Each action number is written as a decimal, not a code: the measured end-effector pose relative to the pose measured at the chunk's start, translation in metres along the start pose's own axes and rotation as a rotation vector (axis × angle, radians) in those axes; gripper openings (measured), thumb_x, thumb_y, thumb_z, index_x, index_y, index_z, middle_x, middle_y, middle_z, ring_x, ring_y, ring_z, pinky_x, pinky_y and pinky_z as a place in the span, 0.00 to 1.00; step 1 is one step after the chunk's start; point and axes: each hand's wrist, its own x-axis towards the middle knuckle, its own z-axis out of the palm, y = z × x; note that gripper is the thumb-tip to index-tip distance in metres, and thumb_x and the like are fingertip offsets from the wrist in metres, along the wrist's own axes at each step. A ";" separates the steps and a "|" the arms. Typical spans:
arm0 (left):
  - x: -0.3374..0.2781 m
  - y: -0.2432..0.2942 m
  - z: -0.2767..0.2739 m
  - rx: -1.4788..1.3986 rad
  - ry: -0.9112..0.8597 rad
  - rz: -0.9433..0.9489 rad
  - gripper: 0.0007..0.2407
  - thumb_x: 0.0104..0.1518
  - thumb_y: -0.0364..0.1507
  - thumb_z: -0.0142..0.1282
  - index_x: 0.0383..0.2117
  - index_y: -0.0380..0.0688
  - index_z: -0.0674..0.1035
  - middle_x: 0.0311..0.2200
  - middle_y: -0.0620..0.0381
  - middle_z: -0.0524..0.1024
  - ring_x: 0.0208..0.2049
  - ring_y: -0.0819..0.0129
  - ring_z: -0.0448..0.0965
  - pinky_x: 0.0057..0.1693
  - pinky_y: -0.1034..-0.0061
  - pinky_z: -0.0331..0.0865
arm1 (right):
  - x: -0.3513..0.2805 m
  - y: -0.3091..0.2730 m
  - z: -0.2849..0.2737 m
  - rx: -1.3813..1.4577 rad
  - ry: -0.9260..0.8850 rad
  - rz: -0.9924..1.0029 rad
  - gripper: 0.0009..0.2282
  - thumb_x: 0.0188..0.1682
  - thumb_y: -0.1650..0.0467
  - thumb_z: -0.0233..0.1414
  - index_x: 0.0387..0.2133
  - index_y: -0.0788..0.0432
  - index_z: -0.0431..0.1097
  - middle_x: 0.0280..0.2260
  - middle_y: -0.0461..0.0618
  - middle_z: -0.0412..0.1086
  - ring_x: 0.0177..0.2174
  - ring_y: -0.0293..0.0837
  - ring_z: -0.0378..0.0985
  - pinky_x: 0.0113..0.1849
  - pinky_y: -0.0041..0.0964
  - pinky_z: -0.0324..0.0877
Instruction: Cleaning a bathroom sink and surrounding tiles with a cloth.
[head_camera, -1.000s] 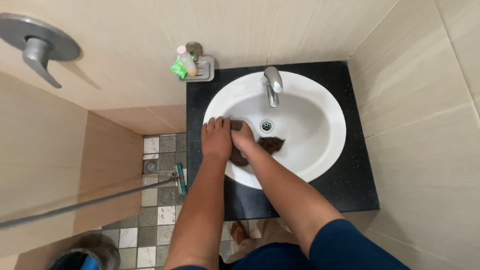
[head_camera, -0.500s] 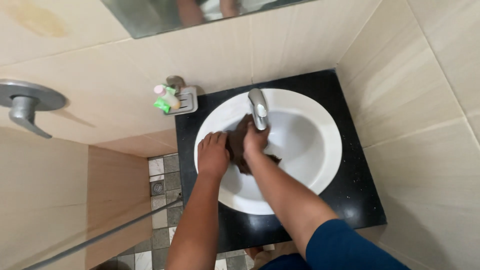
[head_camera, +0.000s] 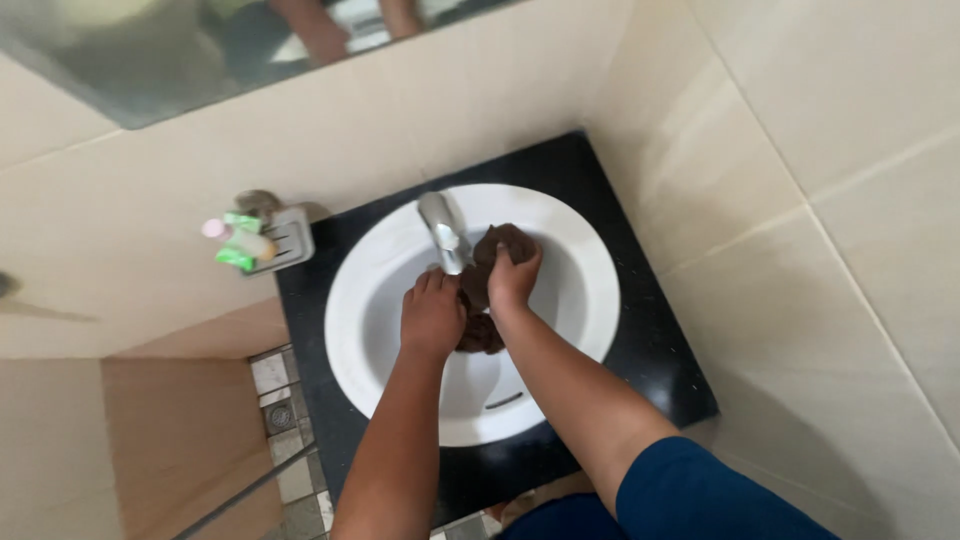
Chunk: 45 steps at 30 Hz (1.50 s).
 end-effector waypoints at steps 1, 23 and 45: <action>0.001 0.006 0.001 0.004 -0.027 0.003 0.21 0.64 0.34 0.49 0.65 0.52 0.68 0.65 0.53 0.66 0.69 0.55 0.60 0.69 0.60 0.60 | -0.003 -0.009 -0.010 0.004 -0.019 0.022 0.32 0.49 0.64 0.61 0.66 0.53 0.53 0.63 0.58 0.59 0.64 0.57 0.59 0.62 0.54 0.59; -0.043 -0.045 -0.020 -0.057 0.124 -0.173 0.23 0.61 0.33 0.52 0.65 0.49 0.67 0.64 0.51 0.66 0.69 0.54 0.58 0.70 0.58 0.54 | -0.058 0.033 0.063 0.003 -0.149 -0.186 0.28 0.45 0.71 0.62 0.58 0.59 0.59 0.58 0.64 0.65 0.62 0.61 0.64 0.62 0.49 0.60; -0.142 -0.087 0.028 -0.212 0.295 -0.282 0.20 0.60 0.30 0.52 0.60 0.53 0.70 0.59 0.58 0.68 0.66 0.59 0.62 0.65 0.61 0.60 | -0.104 0.053 0.000 -1.012 -1.332 -0.332 0.37 0.36 0.58 0.66 0.64 0.48 0.63 0.61 0.52 0.66 0.62 0.53 0.64 0.63 0.50 0.62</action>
